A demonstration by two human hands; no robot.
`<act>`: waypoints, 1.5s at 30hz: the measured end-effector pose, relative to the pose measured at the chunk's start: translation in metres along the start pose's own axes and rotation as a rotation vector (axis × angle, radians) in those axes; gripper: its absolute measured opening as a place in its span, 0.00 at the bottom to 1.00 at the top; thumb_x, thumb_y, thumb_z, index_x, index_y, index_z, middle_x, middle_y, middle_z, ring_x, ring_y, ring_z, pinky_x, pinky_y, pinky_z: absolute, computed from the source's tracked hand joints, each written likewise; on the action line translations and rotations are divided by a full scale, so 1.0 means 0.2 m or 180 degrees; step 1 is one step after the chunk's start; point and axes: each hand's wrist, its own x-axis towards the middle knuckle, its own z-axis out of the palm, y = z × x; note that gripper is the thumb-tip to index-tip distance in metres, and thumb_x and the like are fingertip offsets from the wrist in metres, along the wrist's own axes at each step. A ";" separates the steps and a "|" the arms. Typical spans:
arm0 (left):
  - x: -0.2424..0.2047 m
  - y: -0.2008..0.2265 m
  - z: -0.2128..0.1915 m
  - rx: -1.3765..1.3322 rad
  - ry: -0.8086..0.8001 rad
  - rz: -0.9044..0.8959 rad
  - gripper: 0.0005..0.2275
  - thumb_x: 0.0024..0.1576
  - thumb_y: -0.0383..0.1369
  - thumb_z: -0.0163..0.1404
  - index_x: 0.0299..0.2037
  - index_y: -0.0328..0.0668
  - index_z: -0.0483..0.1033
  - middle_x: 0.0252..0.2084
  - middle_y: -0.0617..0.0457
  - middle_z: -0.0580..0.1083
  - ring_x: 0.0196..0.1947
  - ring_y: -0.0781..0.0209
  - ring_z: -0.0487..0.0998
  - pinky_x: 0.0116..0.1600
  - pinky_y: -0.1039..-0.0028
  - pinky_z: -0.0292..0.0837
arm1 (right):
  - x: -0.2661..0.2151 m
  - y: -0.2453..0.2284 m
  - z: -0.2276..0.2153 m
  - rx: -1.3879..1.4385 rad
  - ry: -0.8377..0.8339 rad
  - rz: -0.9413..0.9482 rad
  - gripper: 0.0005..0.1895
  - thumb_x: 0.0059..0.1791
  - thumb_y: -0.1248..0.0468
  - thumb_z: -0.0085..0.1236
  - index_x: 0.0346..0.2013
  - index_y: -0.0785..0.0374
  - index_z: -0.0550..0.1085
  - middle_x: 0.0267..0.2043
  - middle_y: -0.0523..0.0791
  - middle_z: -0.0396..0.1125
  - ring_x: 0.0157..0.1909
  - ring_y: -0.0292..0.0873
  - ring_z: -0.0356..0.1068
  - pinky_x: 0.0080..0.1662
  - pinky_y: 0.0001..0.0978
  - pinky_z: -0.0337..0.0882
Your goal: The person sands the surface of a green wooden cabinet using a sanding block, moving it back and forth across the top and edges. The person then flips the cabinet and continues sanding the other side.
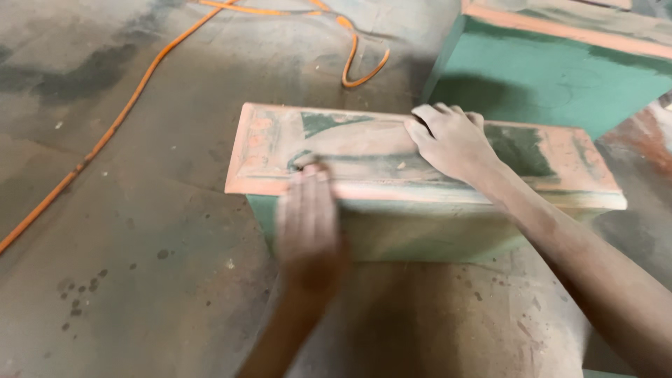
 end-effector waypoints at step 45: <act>-0.15 0.15 0.28 0.0562 0.0132 -0.0558 0.30 0.69 0.50 0.28 0.67 0.33 0.67 0.70 0.43 0.67 0.70 0.46 0.68 0.73 0.44 0.44 | 0.01 0.03 0.03 0.0291 -0.0134 0.0029 0.19 0.56 0.50 0.48 0.48 0.62 0.76 0.48 0.53 0.71 0.56 0.56 0.67 0.63 0.53 0.56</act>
